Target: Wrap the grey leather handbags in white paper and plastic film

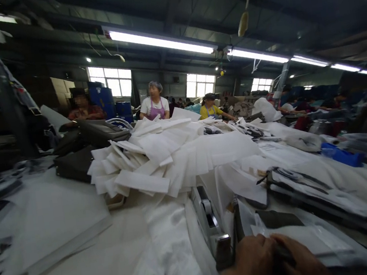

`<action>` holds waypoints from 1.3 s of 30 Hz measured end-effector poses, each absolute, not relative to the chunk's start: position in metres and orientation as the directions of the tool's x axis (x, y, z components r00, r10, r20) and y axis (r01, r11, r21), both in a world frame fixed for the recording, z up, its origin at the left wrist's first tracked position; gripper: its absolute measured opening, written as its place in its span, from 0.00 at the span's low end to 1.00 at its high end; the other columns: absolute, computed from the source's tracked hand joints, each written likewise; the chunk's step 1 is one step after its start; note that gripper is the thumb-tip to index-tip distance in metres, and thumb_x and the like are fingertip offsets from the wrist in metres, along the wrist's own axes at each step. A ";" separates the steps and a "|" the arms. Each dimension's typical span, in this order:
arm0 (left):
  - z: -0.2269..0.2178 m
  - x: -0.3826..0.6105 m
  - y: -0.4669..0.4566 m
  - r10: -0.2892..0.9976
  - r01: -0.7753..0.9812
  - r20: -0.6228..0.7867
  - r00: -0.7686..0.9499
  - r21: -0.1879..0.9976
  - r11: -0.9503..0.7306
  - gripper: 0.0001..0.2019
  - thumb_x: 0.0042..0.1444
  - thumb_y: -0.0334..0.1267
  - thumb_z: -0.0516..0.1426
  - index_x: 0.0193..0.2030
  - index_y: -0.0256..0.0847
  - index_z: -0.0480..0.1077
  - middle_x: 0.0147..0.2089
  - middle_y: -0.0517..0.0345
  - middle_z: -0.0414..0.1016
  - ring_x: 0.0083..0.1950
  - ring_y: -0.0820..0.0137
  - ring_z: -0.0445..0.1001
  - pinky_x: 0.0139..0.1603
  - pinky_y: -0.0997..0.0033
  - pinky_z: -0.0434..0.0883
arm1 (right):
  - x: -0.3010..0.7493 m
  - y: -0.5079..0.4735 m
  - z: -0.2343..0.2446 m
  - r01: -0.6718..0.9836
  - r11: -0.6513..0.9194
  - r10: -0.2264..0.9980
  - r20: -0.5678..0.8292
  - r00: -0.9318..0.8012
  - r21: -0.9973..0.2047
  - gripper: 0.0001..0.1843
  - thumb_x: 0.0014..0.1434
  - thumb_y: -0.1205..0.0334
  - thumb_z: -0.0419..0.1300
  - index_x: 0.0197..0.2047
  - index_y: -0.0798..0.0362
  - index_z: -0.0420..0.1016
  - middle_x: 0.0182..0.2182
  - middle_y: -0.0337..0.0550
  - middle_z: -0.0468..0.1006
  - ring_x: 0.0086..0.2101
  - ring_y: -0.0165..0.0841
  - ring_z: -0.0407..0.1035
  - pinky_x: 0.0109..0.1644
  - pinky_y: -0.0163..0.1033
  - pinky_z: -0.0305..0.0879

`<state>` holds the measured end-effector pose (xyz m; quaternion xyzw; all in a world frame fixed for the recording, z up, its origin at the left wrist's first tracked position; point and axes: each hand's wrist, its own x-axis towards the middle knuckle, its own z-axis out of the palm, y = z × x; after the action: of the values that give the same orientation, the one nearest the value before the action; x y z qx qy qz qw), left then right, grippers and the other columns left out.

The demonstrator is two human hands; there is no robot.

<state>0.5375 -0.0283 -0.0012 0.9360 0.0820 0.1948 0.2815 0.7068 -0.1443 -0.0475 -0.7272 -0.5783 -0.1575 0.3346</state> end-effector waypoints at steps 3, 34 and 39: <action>-0.016 0.546 -0.029 0.190 0.074 0.519 0.833 0.235 -0.969 0.18 0.66 0.38 0.53 0.60 0.37 0.61 0.42 0.50 0.78 0.41 0.61 0.77 0.40 0.65 0.71 | 0.703 -0.145 -0.040 0.980 -0.065 0.710 0.681 0.179 -0.190 0.24 0.53 0.64 0.55 0.54 0.47 0.73 0.46 0.44 0.82 0.42 0.43 0.78 0.46 0.46 0.78; -0.043 0.544 -0.029 0.262 -0.074 0.692 0.673 0.416 -0.907 0.16 0.63 0.29 0.53 0.58 0.38 0.60 0.64 0.43 0.62 0.60 0.58 0.68 0.59 0.61 0.70 | 0.697 -0.148 0.020 0.731 -0.238 0.813 0.281 0.510 -0.640 0.19 0.50 0.39 0.61 0.34 0.43 0.84 0.39 0.39 0.84 0.42 0.42 0.79 0.46 0.35 0.75; -0.034 0.541 -0.028 0.260 -0.034 0.647 0.717 0.405 -0.914 0.16 0.63 0.27 0.53 0.56 0.39 0.59 0.59 0.48 0.66 0.57 0.64 0.68 0.56 0.67 0.68 | 0.718 -0.148 0.020 0.714 -0.297 0.816 0.219 0.535 -0.634 0.23 0.51 0.36 0.58 0.35 0.44 0.83 0.39 0.39 0.84 0.42 0.42 0.78 0.43 0.35 0.76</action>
<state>0.5412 -0.0279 -0.0342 0.9050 0.0623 0.3712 0.1983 0.7180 -0.1483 0.0203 -0.8020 -0.4769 0.0726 0.3522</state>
